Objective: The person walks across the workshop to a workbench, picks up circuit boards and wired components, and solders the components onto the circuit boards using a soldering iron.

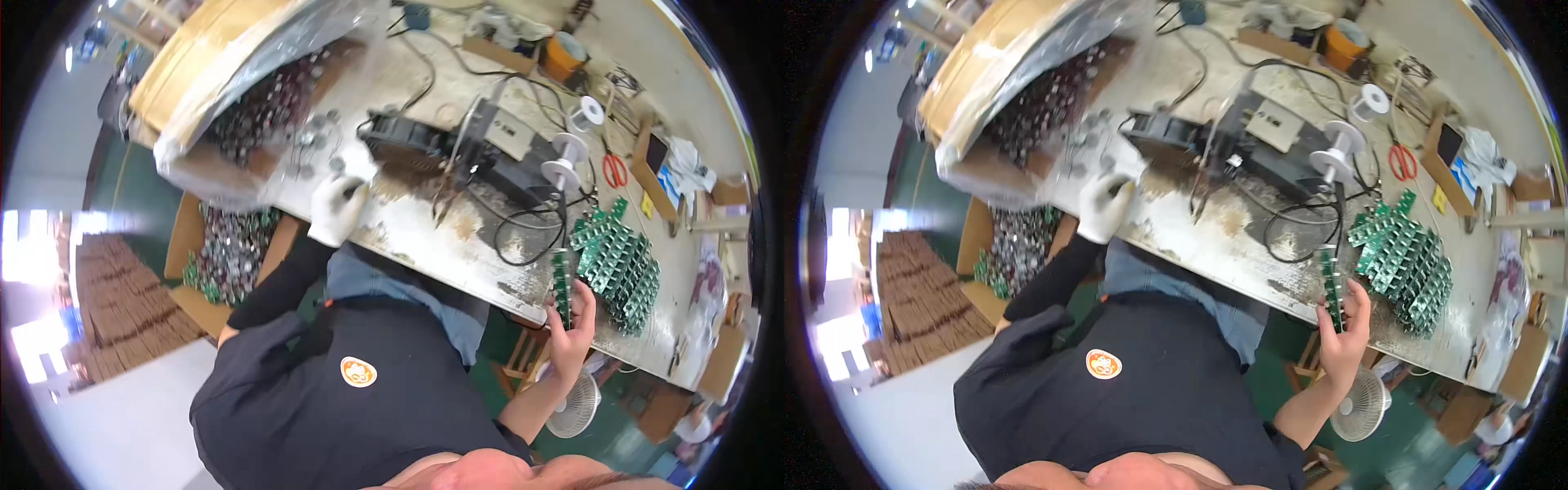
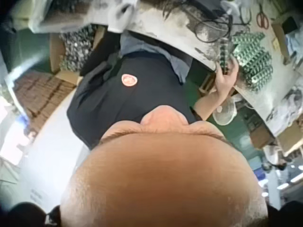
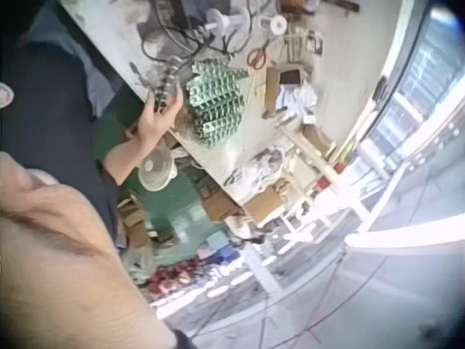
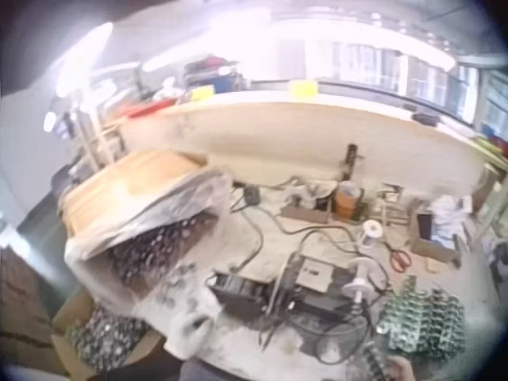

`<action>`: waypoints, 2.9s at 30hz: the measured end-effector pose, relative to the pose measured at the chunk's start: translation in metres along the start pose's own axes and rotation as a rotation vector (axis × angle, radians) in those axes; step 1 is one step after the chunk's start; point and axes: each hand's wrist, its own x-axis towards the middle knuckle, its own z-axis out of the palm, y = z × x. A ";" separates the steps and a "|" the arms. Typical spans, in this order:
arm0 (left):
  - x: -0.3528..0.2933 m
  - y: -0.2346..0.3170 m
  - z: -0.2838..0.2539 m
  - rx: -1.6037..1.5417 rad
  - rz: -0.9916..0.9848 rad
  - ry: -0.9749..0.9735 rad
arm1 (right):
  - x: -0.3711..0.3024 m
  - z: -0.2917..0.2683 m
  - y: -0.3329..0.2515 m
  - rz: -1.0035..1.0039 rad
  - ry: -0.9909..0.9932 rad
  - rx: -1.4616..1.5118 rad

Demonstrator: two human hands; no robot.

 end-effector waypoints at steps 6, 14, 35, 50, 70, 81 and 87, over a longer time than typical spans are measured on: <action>-0.012 -0.011 -0.013 -0.138 -0.150 -0.036 | 0.011 0.028 0.002 -0.157 -0.168 -0.309; -0.008 -0.012 -0.019 -0.298 -0.145 -0.125 | 0.010 0.065 -0.005 0.015 0.113 0.031; -0.028 0.051 0.000 -0.465 -0.289 -0.518 | 0.004 0.178 0.030 0.146 -0.228 0.318; -0.025 0.064 0.017 -0.792 -0.739 -0.646 | 0.006 0.189 0.016 0.208 -0.329 0.316; -0.015 0.071 0.016 -0.819 -0.675 -0.584 | 0.010 0.190 0.008 0.153 -0.278 0.348; -0.027 0.066 0.021 -0.850 -0.756 -0.569 | 0.005 0.192 0.018 0.164 -0.294 0.346; -0.027 0.067 0.020 -0.807 -0.689 -0.561 | 0.004 0.192 0.015 0.177 -0.287 0.361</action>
